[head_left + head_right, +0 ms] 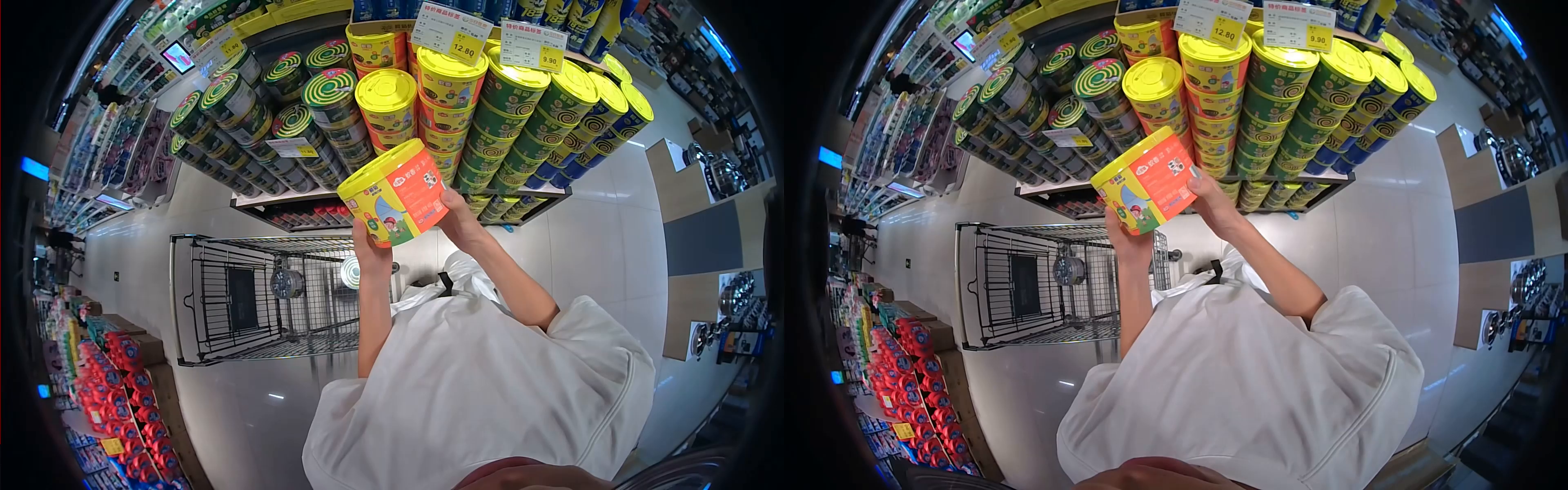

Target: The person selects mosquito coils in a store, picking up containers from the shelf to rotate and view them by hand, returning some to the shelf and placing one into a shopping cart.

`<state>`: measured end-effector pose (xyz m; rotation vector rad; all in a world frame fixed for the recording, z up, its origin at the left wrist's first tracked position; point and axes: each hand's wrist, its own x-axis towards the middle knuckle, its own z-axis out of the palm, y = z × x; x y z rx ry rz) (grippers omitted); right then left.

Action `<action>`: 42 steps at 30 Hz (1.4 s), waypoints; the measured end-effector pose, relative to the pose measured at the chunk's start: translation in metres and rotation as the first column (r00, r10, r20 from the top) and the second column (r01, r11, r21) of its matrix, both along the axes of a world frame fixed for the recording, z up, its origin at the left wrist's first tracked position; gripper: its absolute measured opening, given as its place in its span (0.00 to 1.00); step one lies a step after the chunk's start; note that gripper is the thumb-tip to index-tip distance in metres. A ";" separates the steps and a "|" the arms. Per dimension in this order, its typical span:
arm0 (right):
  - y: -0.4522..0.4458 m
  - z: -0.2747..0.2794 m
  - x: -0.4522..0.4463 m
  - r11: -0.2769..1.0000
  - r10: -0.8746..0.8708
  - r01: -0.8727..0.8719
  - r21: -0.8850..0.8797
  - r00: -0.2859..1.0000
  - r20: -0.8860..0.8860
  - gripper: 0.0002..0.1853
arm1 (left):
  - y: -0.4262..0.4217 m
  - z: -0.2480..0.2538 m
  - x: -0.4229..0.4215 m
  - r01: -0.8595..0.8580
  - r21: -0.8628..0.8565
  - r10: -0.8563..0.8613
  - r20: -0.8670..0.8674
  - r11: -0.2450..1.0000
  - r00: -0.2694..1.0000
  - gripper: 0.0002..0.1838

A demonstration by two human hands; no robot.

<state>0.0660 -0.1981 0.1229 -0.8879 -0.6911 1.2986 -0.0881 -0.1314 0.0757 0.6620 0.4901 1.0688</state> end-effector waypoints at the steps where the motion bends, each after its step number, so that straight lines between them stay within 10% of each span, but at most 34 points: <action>1: -0.002 0.004 -0.003 1.000 0.014 -0.015 -0.026 0.999 -0.034 0.43 | 0.000 -0.007 -0.001 0.063 -0.020 -0.061 0.094 0.998 0.994 0.37; 12: 0.019 -0.006 0.009 0.983 -0.181 0.157 0.095 0.920 0.347 0.34 | 0.013 0.011 0.011 -0.015 -0.048 0.018 0.064 0.999 0.998 0.40; 16: 0.009 0.017 0.002 0.989 -0.151 0.127 0.080 0.824 0.547 0.45 | 0.023 0.024 0.013 -0.039 0.093 0.036 0.033 0.995 0.999 0.33; 27: 0.024 0.001 0.031 0.981 -0.157 0.098 0.170 0.912 0.378 0.48 | 0.026 0.067 0.032 0.023 0.440 0.139 -0.331 0.898 0.933 0.42; 42: 0.007 -0.056 0.074 0.956 -0.291 0.269 0.113 0.843 0.452 0.36 | 0.122 0.055 0.094 -0.201 0.657 0.400 -0.167 0.726 0.901 0.54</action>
